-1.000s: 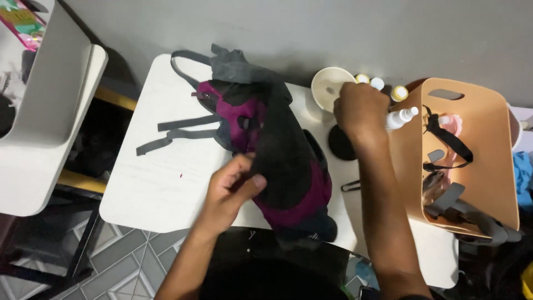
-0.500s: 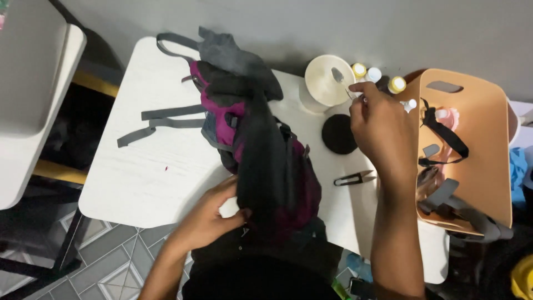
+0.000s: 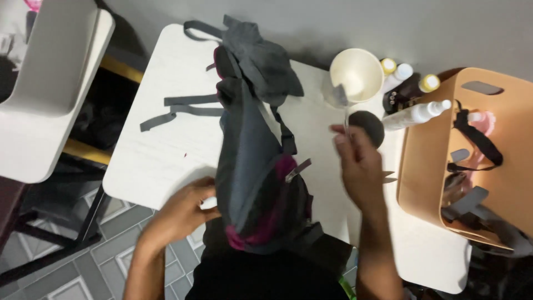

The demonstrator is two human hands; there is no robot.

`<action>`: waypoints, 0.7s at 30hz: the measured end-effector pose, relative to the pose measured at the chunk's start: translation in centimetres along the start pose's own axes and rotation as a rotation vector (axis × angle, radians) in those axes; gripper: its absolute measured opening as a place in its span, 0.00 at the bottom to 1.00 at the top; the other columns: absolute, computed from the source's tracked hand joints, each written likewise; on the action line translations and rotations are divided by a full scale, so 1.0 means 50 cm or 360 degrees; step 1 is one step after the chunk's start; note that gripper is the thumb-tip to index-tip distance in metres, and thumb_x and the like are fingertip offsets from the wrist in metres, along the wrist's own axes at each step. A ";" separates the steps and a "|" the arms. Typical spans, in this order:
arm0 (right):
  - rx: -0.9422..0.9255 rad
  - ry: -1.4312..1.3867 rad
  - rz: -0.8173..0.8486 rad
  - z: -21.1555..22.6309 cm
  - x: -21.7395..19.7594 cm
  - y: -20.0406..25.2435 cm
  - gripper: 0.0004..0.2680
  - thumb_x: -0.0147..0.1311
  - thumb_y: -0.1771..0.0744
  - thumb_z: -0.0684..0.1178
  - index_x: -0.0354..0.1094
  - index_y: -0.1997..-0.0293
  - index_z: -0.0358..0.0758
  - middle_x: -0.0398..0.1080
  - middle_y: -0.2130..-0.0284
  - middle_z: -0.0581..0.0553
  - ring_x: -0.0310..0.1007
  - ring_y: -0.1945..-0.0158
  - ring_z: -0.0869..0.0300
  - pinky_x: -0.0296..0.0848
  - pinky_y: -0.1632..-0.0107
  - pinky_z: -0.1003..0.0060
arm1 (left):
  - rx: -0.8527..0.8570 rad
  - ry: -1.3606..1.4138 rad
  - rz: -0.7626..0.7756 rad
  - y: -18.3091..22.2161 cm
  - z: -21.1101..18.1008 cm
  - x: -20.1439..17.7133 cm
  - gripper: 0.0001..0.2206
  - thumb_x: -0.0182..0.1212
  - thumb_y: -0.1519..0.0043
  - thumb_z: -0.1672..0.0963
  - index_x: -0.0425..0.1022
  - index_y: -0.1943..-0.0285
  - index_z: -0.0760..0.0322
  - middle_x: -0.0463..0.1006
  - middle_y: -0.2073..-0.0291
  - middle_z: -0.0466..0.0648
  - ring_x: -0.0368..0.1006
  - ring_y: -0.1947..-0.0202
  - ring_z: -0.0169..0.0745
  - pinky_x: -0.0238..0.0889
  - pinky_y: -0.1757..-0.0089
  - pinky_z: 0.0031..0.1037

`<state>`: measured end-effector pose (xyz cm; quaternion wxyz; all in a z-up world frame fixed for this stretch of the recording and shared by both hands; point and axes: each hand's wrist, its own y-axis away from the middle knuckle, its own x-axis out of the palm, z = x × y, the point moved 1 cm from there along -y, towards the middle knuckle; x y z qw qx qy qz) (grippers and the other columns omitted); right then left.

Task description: The person applies a substance to the seams of a purple and grey backpack using a small spatula, spreading it along the edges of the pockets and straps.

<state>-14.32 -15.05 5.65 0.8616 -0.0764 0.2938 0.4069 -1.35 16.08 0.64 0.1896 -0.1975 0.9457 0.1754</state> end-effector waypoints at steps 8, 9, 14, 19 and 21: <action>0.0167 -0.0472 0.0468 -0.060 0.158 0.063 0.10 0.60 0.32 0.54 0.78 0.50 0.42 0.68 0.83 0.47 0.62 0.76 0.62 0.66 0.68 0.65 | -0.0113 0.1165 -0.0734 -0.044 0.048 -0.056 0.27 0.50 0.41 0.60 0.63 0.28 0.65 0.71 0.45 0.54 0.69 0.50 0.47 0.69 0.53 0.33; 0.0167 -0.0506 0.0532 -0.078 0.172 0.067 0.12 0.63 0.34 0.55 0.78 0.50 0.41 0.69 0.81 0.46 0.64 0.75 0.61 0.66 0.67 0.64 | -0.0026 0.1224 -0.0680 -0.065 0.067 -0.047 0.30 0.51 0.39 0.56 0.57 0.24 0.63 0.69 0.41 0.51 0.69 0.50 0.38 0.70 0.56 0.25; 0.0168 -0.0668 0.0571 -0.045 0.139 0.088 0.16 0.63 0.35 0.56 0.77 0.49 0.34 0.67 0.84 0.46 0.60 0.76 0.63 0.64 0.68 0.68 | 0.0071 0.1524 -0.0595 -0.128 0.039 -0.016 0.35 0.58 0.40 0.51 0.54 0.21 0.60 0.62 0.29 0.57 0.60 0.33 0.48 0.58 0.38 0.40; 0.0113 -0.0588 0.0578 -0.001 0.119 0.091 0.14 0.73 0.40 0.47 0.78 0.56 0.30 0.57 0.89 0.52 0.54 0.80 0.66 0.58 0.71 0.72 | -0.0025 0.1581 -0.0626 -0.172 -0.027 -0.024 0.38 0.67 0.50 0.62 0.64 0.25 0.58 0.74 0.40 0.53 0.73 0.46 0.49 0.67 0.46 0.36; 0.0128 -0.0501 0.0489 0.020 0.107 0.091 0.08 0.72 0.40 0.46 0.80 0.62 0.38 0.52 0.90 0.56 0.53 0.81 0.69 0.57 0.72 0.76 | -0.0296 0.1933 -0.0736 -0.183 -0.030 -0.020 0.25 0.65 0.53 0.61 0.78 0.43 0.60 0.80 0.62 0.58 0.76 0.69 0.55 0.73 0.65 0.41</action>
